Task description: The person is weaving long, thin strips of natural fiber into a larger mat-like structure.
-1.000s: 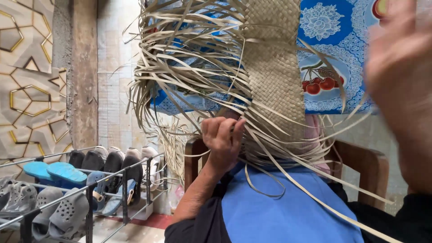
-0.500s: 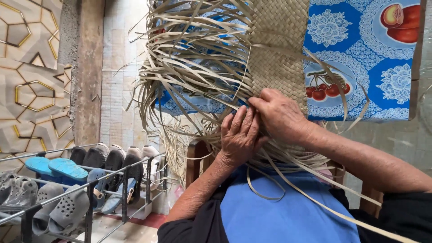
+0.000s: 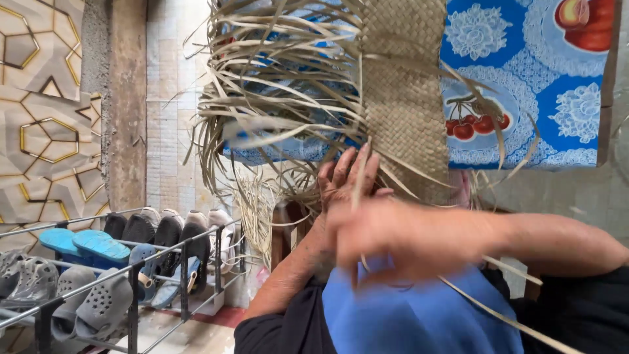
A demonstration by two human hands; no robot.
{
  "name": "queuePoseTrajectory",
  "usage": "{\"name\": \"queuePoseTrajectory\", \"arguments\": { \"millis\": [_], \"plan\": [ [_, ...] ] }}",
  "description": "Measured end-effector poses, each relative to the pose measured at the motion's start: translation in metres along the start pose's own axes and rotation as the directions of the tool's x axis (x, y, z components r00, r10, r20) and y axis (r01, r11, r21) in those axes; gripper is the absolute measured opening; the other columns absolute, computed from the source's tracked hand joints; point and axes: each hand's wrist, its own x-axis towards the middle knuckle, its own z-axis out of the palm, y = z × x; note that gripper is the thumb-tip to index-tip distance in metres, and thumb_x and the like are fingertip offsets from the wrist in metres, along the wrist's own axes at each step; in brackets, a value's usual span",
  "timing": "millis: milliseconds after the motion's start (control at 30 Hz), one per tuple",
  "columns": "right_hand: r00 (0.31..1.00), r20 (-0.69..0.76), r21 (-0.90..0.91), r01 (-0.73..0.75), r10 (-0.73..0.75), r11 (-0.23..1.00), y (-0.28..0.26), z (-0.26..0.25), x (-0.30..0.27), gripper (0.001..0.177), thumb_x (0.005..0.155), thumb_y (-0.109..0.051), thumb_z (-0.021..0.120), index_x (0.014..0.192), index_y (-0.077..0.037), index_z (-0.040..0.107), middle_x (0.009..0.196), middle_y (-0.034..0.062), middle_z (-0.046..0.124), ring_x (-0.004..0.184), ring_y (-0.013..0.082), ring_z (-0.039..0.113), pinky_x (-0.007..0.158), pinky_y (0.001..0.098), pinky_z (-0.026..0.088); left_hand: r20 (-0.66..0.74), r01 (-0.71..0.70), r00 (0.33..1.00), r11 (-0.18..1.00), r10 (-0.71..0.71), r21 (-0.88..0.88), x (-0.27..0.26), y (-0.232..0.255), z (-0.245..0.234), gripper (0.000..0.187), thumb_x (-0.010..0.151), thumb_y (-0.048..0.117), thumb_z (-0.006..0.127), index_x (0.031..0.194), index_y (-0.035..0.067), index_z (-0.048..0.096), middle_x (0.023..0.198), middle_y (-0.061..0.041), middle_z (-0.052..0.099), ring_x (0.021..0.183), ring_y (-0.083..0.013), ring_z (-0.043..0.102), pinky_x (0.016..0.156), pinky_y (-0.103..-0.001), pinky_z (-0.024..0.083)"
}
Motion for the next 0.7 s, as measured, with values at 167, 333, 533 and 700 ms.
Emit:
{"name": "queuePoseTrajectory", "arguments": {
  "millis": [167,333,533,700],
  "plan": [
    [0.903,-0.171,-0.22,0.355,-0.395,0.908,0.019,-0.023,0.0,0.028,0.094,-0.011,0.028,0.115,0.0,0.044,0.113,0.0184,0.053,0.106,0.0281,0.056,0.091,0.0361,0.051,-0.044,-0.04,0.998,0.995,0.036,-0.091,0.007,0.022,-0.028,0.019,0.083,0.029,0.056,0.091,0.012,0.06,0.082,-0.004,0.064,0.078,-0.0259,0.056,0.069,-0.037,0.035],
    [0.776,-0.63,-0.111,-0.088,-0.002,0.99,0.123,-0.034,-0.013,0.012,0.083,0.003,0.056,0.092,-0.001,0.063,0.075,0.0061,0.055,0.06,0.0122,0.053,0.052,0.0212,0.045,0.137,0.039,0.987,0.706,0.083,-0.707,0.002,0.041,-0.017,0.018,0.084,0.011,0.048,0.098,0.005,0.058,0.102,-0.014,0.056,0.091,-0.0301,0.059,0.076,-0.036,0.049],
    [0.655,-0.75,-0.191,-0.083,-0.091,0.978,0.151,-0.03,-0.011,0.017,0.077,0.006,0.06,0.092,-0.002,0.063,0.083,0.0107,0.056,0.074,0.0174,0.054,0.061,0.0269,0.045,-0.069,0.044,0.997,0.999,-0.042,0.021,0.048,-0.006,-0.014,0.016,0.08,0.019,0.059,0.089,0.006,0.06,0.076,-0.01,0.056,0.071,-0.0253,0.056,0.061,-0.034,0.044],
    [0.671,-0.739,-0.179,-0.111,-0.06,0.978,0.151,-0.029,-0.011,0.022,0.073,0.004,0.061,0.094,-0.002,0.063,0.086,0.0112,0.055,0.071,0.0164,0.055,0.058,0.0249,0.046,0.06,0.109,0.991,0.974,-0.123,0.197,0.038,-0.018,0.006,0.024,0.075,0.032,0.063,0.078,0.01,0.056,0.07,-0.003,0.049,0.071,-0.0227,0.05,0.064,-0.036,0.033]
  ]
}}
